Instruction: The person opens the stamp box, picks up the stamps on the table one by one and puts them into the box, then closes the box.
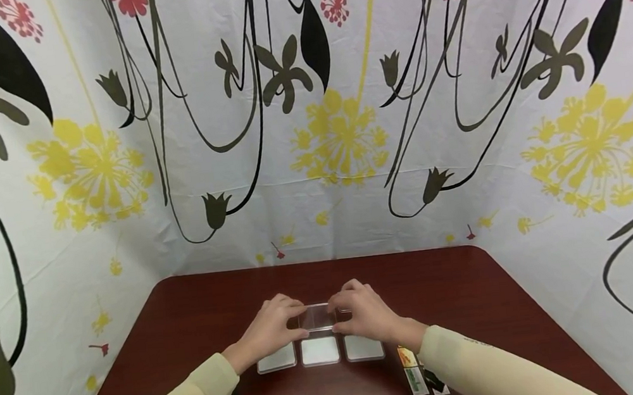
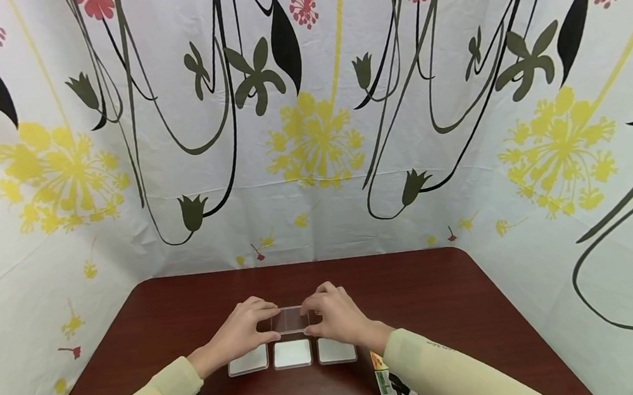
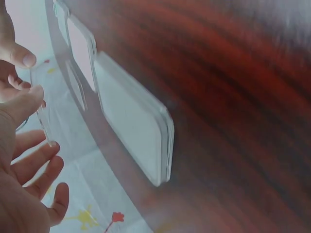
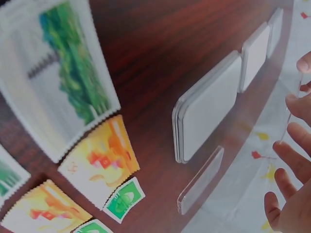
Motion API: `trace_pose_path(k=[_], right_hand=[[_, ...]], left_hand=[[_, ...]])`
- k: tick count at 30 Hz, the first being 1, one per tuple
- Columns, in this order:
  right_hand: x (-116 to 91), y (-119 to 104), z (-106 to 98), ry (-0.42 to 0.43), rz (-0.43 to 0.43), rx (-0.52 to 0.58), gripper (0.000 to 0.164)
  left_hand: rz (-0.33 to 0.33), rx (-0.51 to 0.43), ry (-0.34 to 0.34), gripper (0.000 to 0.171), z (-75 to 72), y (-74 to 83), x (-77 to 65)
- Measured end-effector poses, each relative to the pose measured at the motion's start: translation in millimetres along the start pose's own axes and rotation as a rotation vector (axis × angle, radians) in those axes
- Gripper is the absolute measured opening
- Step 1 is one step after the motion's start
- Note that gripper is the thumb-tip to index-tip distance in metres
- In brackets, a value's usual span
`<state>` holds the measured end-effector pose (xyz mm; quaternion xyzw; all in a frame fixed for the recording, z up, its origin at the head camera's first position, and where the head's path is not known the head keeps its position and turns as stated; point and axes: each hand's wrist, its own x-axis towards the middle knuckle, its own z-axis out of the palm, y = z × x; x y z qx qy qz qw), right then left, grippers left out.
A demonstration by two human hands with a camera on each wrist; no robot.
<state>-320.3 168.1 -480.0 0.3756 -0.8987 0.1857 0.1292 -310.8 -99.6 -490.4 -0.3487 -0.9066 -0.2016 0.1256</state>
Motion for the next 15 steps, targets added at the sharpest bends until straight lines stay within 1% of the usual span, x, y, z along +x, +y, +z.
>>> trace_pose_path(k=[3,8,15], right_hand=[[5,4,-1,0.010,-0.003,0.003,0.028],[13,10,0,0.015,0.020,0.010,0.028],[23,22,6,0.022,0.050,0.013,0.030]], left_hand=[[0.007,0.006,0.005,0.050,-2.7,-5.1,4.2],[0.009,0.013,0.013,0.049,-5.3,-11.9,13.5],[-0.020,-0.011,0.010,0.049,0.2,-21.7,25.9]])
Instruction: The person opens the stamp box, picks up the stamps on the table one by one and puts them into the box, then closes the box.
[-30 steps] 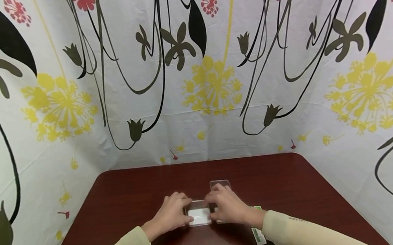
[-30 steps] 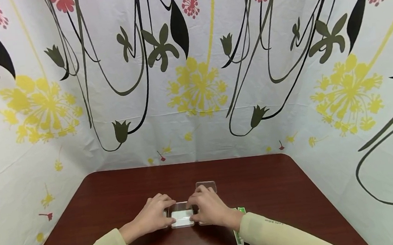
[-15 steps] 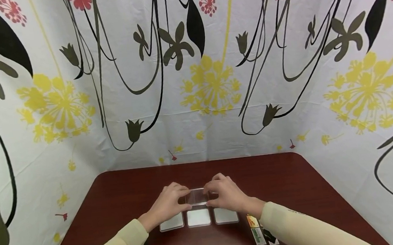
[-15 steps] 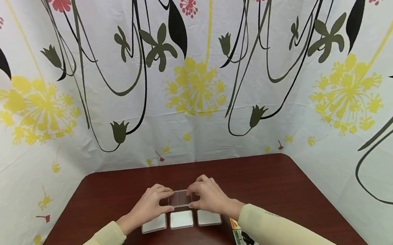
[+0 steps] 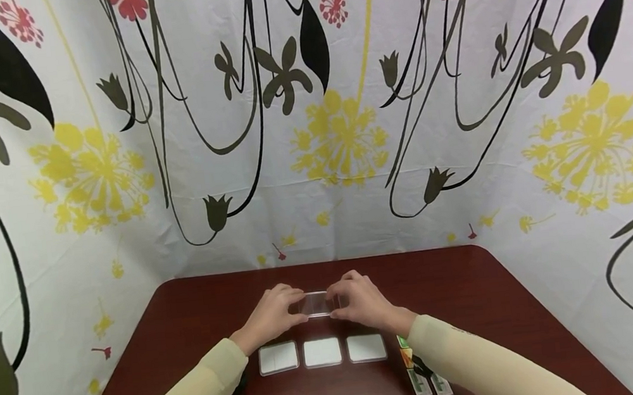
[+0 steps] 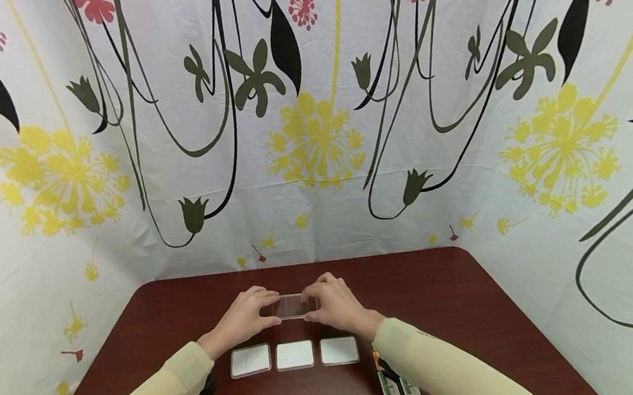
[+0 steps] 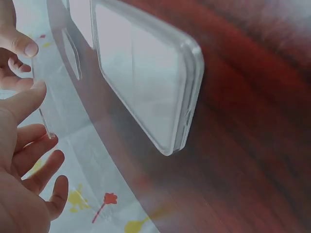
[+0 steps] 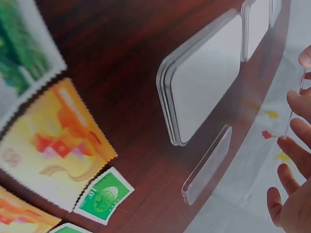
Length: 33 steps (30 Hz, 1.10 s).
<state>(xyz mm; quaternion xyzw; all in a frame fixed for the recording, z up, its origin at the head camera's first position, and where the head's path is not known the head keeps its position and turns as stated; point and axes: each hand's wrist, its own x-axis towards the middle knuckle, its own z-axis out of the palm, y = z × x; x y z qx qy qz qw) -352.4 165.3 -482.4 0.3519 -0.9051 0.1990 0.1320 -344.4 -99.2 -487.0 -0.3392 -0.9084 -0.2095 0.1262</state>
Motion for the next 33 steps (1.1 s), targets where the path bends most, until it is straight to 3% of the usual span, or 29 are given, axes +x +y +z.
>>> trace_pose_path(k=[12,21,33], right_hand=[[15,21,14,-0.055,0.124,0.001,0.039],[12,26,24,-0.127,0.163,0.010,0.036],[16,30,30,-0.177,0.195,-0.020,0.034]], left_hand=[[-0.076,0.010,-0.049,0.048,17.6,-17.4,22.2],[-0.125,0.000,-0.105,0.048,36.9,-24.1,25.6],[-0.171,0.000,-0.139,0.048,40.8,-23.5,27.8]])
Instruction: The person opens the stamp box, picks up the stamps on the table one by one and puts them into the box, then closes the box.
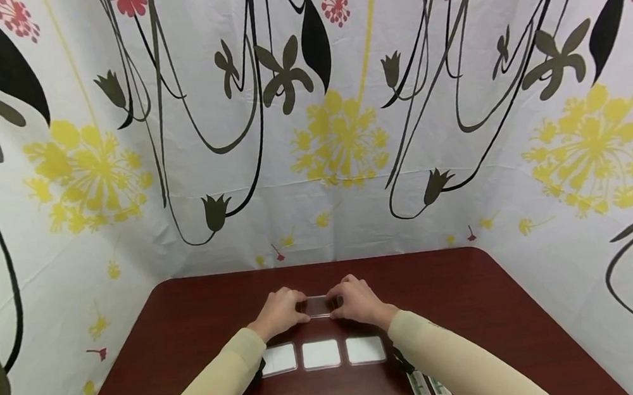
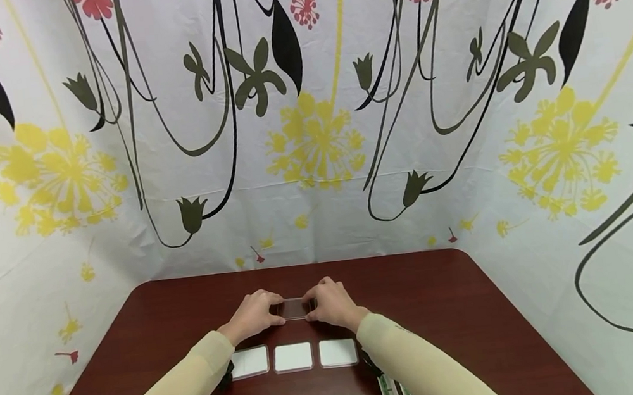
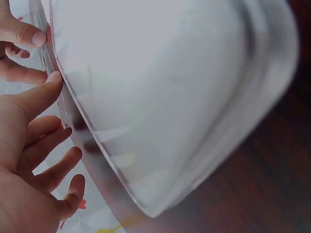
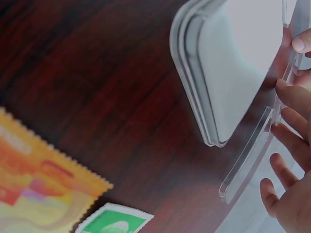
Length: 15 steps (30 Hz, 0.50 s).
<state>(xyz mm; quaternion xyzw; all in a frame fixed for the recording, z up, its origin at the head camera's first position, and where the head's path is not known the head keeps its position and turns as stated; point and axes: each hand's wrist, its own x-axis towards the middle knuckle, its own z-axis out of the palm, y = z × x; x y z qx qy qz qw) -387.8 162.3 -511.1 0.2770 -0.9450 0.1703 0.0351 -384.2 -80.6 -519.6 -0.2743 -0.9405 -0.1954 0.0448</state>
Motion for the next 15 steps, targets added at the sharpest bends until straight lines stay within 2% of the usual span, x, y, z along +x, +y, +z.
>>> trace_pose_path(k=[15], right_hand=[[-2.0,1.0,-1.4,-0.013,0.026,-0.013,0.034]], left_hand=[[-0.022,-0.032,-0.014,0.048,-0.1,-1.9,-0.9]])
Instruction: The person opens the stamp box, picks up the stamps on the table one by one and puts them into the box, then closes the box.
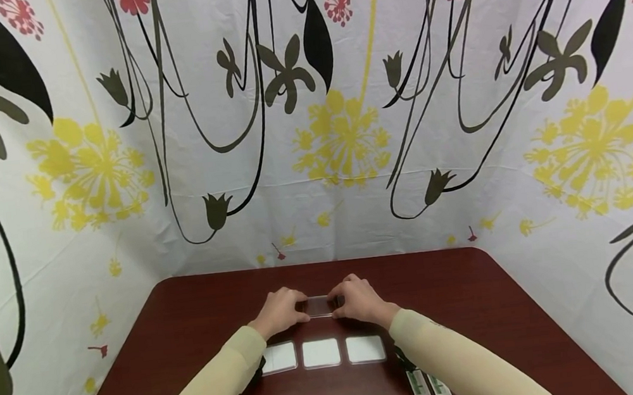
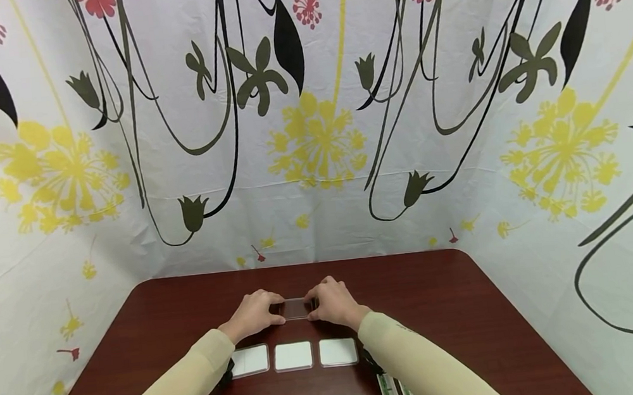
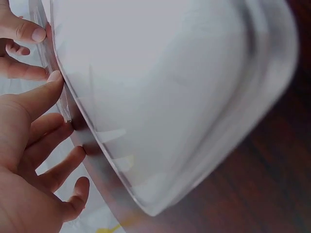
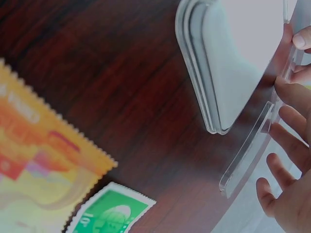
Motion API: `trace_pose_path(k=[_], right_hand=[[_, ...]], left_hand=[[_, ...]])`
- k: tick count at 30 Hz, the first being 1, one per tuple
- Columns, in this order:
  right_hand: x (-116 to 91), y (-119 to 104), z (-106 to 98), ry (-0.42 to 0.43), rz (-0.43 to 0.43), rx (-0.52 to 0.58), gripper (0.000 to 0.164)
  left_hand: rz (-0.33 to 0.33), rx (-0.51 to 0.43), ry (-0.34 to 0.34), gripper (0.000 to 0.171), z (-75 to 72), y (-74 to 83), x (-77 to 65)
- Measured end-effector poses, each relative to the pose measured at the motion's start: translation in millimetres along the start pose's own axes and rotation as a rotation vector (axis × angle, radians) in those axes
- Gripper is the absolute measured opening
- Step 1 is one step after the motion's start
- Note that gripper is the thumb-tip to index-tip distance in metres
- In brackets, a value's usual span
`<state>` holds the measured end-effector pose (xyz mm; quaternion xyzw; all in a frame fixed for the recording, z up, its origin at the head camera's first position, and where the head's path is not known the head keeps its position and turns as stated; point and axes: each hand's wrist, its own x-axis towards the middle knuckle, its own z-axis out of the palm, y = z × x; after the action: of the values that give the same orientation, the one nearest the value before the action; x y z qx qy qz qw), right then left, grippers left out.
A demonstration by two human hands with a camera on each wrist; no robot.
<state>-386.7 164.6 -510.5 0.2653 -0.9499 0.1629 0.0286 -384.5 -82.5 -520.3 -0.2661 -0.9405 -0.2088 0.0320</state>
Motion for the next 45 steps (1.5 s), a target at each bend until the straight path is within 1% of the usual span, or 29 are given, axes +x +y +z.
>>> trace_pose_path(k=[10,16,21,25,29,33,37,42,45], right_hand=[[1,-1,-1,0.003,-0.006,-0.007,0.034],[-1,-2,3,0.009,-0.015,-0.012,0.033],[-3,-2,2,0.013,-0.048,-0.010,0.032],[-3,-2,-2,0.034,-0.080,0.002,0.031],[-2,-5,-7,0.074,-0.108,-0.003,0.032],[-4,-14,-10,0.110,-0.139,-0.020,0.032],[-7,-27,-11,0.129,-0.163,-0.024,0.031],[-8,-40,-11,0.142,-0.191,-0.056,0.032],[-8,-47,-10,0.150,-0.207,-0.079,0.034]], left_hand=[[-0.026,-0.008,-0.001,0.046,-5.9,5.0,-1.8],[-0.042,-0.002,-0.002,0.046,-3.3,2.6,-2.4],[-0.035,-0.025,0.000,0.044,-1.1,-0.5,-4.0],[-0.034,-0.066,0.008,0.046,-3.2,-1.3,-6.8],[-0.043,-0.112,0.011,0.047,-10.8,0.6,-10.9],[-0.025,-0.102,0.019,0.044,-18.3,1.3,-16.0],[-0.009,-0.089,0.031,0.042,-25.5,2.2,-23.6],[-0.017,-0.088,0.058,0.039,-38.5,6.2,-35.5],[-0.019,-0.062,0.068,0.037,-45.2,7.1,-41.9]])
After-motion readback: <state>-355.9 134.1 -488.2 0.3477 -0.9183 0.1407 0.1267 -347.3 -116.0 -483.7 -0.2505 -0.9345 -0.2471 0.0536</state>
